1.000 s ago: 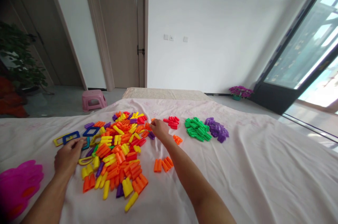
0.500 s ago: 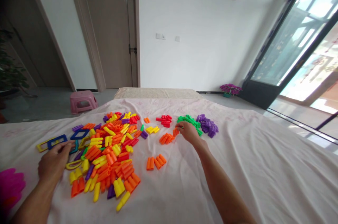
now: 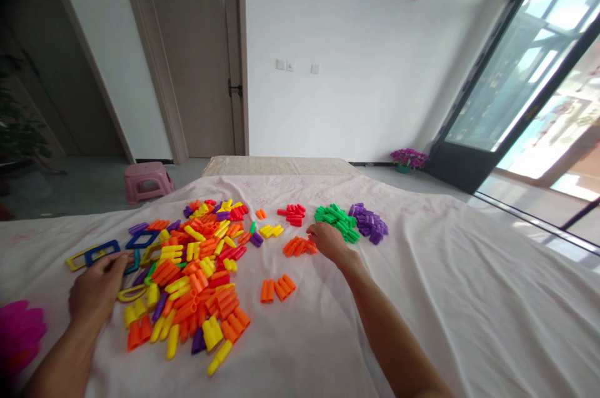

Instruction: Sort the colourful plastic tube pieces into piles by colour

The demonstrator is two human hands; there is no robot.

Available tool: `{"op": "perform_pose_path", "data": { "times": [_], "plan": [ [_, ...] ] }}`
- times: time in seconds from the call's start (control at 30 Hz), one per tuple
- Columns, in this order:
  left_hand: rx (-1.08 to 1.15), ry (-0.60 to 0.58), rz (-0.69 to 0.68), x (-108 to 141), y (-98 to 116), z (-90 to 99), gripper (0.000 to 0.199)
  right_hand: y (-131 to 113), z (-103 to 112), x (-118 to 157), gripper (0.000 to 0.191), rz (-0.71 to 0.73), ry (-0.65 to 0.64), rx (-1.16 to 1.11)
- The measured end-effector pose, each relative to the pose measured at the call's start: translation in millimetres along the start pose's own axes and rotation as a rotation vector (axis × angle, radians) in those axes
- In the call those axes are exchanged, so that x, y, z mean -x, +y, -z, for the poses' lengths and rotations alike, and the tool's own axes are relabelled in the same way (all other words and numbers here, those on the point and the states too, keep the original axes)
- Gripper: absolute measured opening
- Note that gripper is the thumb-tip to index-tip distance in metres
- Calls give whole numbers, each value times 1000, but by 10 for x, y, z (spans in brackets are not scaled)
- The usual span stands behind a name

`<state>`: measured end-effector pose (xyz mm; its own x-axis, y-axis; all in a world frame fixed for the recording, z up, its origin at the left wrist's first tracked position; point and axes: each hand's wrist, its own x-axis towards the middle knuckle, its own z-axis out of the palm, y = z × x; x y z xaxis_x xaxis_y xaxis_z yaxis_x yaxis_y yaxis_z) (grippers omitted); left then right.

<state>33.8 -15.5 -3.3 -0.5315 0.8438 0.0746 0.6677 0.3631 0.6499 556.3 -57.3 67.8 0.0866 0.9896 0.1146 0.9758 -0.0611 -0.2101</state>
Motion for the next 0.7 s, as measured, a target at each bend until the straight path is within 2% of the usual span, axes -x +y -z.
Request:
{"op": "perform_pose_path", "data": {
  "times": [0.17, 0.3, 0.47, 0.57, 0.7],
  "plan": [
    [-5, 6, 6, 6, 5, -5, 56, -329, -23, -18, 33, 97, 18, -68],
    [23, -1, 1, -2, -15, -18, 56, -837, -219, -99, 29, 310, -11, -138],
    [39, -7, 4, 6, -7, -7, 55, -1421, -475, -285, 30, 502, -46, -39],
    [48, -10, 14, 19, 14, 1, 53, -1611, -559, -374, 32, 564, -78, 75],
    [47, 10, 13, 15, 15, -5, 52, -1699, -613, -436, 25, 599, -107, 228]
  ]
}}
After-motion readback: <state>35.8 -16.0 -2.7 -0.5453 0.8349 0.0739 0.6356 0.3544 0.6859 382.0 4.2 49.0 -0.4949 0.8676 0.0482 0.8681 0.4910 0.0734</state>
